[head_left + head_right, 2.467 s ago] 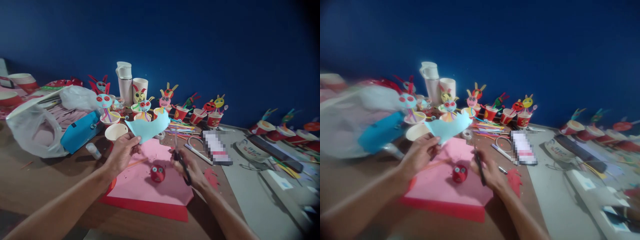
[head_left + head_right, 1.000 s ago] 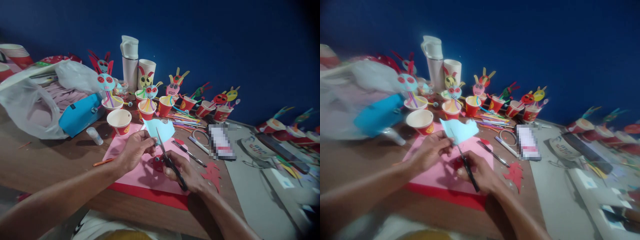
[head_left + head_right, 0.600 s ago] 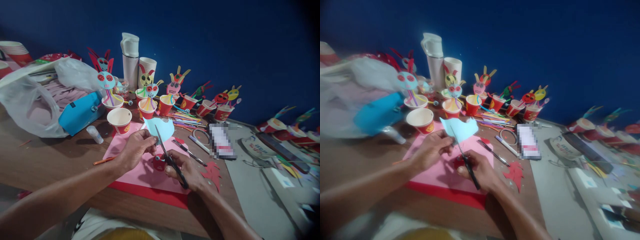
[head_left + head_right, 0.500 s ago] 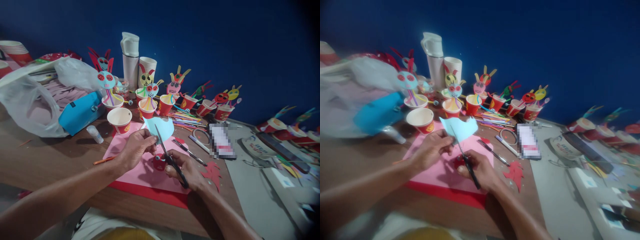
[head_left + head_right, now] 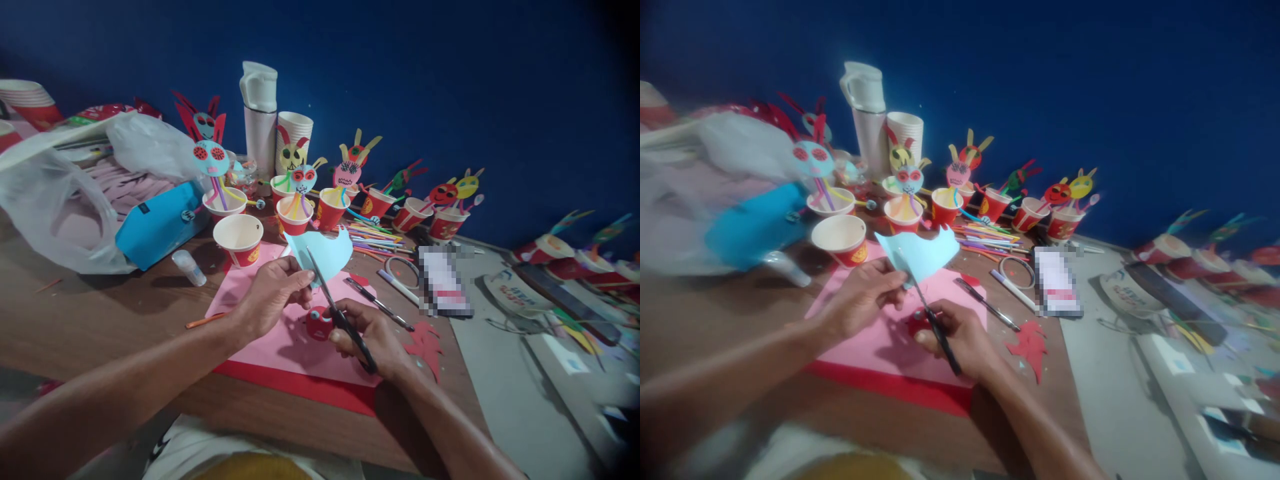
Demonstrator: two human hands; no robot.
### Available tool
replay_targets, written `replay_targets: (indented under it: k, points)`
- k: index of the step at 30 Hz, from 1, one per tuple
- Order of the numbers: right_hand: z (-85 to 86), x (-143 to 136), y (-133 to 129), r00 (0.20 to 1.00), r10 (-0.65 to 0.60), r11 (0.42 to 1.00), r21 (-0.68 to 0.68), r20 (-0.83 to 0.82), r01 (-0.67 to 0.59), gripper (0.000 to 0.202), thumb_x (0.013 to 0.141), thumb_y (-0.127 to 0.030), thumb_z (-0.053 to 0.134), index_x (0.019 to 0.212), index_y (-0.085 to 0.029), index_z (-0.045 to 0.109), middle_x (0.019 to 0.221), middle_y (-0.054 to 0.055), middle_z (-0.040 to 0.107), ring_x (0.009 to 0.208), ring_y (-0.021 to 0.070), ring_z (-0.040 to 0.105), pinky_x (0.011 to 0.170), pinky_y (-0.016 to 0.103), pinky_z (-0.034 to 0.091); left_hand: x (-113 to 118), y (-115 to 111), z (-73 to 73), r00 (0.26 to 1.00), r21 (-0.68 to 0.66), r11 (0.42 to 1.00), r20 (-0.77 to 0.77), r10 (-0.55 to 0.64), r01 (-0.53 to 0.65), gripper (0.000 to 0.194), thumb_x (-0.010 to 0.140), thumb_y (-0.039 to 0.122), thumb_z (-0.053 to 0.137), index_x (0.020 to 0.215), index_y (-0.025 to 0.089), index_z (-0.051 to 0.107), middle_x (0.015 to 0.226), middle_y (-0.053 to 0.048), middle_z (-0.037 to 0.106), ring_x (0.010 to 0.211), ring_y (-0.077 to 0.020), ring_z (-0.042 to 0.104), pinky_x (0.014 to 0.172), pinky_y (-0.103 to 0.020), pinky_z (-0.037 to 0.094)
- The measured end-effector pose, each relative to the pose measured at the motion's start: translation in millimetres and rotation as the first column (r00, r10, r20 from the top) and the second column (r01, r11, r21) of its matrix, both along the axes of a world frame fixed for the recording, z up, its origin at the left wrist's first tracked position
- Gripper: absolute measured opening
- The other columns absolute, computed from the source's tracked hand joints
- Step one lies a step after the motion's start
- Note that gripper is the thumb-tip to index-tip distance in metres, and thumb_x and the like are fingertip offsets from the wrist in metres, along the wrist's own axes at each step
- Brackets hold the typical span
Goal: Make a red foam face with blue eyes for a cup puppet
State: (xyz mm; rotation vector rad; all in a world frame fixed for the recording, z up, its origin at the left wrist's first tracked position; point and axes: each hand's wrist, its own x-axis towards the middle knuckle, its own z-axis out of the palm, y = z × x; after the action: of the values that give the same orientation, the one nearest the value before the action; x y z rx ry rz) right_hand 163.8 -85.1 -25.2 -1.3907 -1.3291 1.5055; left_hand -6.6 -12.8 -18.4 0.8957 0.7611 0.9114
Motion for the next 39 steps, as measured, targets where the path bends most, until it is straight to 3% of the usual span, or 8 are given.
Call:
replay_targets:
  k: [7, 29, 39]
  points:
    - [-1.3, 0.3, 0.4, 1.000, -0.011, 1.000, 0.006, -0.013, 0.011, 0.036, 0.064, -0.028, 0.075, 0.093, -0.014, 0.060, 0.062, -0.004, 0.054, 0.046, 0.0053, 0.045, 0.042, 0.017, 0.040, -1.5, 0.2, -3.3, 0.999, 0.029, 0.999, 0.027, -0.043, 0.042, 0.016, 0.079, 0.026, 0.062, 0.078, 0.011, 0.056, 0.065, -0.001, 0.059, 0.050, -0.0081, 0.054, 0.049, -0.022, 0.046]
    - [0.9, 2.0, -0.9, 0.999, 0.036, 0.999, 0.014, -0.029, -0.036, 0.033, 0.065, -0.030, 0.075, 0.090, -0.016, 0.059, 0.062, -0.004, 0.052, 0.047, 0.0050, 0.043, 0.043, 0.016, 0.038, -2.5, 0.0, 4.4, 0.999, 0.053, 0.998, -0.039, -0.038, 0.040, 0.013, 0.077, 0.021, 0.059, 0.069, 0.013, 0.053, 0.052, 0.001, 0.057, 0.045, -0.0085, 0.053, 0.046, -0.021, 0.045]
    - [2.4, 2.1, -1.2, 1.000, 0.018, 1.000, 0.006, 0.004, -0.018, 0.040, 0.067, -0.042, 0.071, 0.094, -0.014, 0.062, 0.066, -0.001, 0.055, 0.046, 0.0051, 0.042, 0.041, 0.018, 0.039, -3.1, -0.2, 3.8, 0.997, 0.062, 0.996, -0.047, -0.053, 0.056, 0.016, 0.076, 0.024, 0.060, 0.066, 0.014, 0.052, 0.049, 0.001, 0.058, 0.043, -0.0080, 0.053, 0.045, -0.018, 0.042]
